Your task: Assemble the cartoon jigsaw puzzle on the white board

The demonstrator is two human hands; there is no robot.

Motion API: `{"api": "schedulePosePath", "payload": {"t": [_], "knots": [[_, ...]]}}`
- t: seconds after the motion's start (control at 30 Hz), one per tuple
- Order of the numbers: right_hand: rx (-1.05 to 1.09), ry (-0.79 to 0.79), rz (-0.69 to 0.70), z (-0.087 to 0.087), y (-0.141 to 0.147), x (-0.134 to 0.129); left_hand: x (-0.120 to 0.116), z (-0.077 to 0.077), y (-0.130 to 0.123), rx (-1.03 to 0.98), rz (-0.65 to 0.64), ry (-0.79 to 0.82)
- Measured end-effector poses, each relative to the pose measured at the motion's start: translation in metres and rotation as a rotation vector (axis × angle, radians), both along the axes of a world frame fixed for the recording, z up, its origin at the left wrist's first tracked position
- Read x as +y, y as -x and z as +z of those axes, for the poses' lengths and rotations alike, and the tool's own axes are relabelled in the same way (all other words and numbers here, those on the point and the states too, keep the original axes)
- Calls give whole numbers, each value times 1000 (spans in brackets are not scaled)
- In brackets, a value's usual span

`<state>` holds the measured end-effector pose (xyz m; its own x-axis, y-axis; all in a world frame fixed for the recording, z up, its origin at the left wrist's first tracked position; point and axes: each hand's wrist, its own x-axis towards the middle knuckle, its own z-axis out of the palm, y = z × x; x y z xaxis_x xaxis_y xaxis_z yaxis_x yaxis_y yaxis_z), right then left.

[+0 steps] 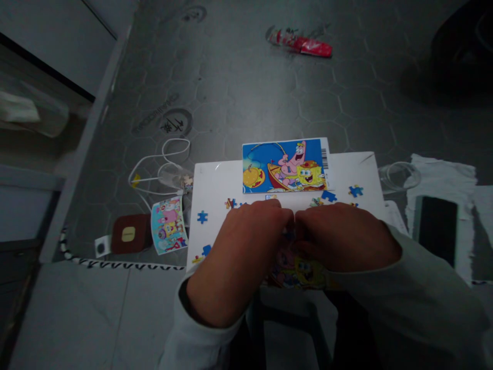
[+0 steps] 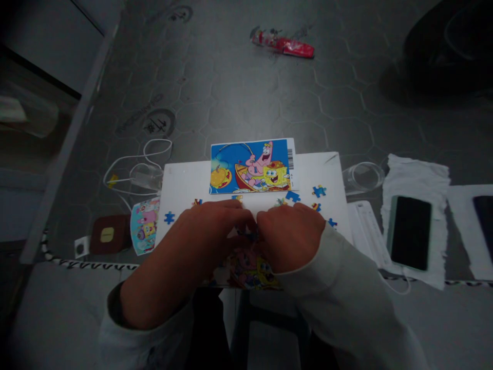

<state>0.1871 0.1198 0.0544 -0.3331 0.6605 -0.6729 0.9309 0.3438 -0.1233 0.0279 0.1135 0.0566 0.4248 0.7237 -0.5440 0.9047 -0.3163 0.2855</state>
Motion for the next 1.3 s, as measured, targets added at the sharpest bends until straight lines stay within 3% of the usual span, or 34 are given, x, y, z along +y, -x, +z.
{"api": "schedulePosePath", "payload": {"t": [0.17, 0.7, 1.3], "knots": [[-101, 98, -10, 4, 3, 3, 0, -1, 0, 2, -14, -12], [-75, 20, 16, 2, 1, 1, 1, 1, 1, 9, 37, 31], [-108, 38, 18, 4, 1, 0, -2, 2, 4, 1, 35, 16]]}}
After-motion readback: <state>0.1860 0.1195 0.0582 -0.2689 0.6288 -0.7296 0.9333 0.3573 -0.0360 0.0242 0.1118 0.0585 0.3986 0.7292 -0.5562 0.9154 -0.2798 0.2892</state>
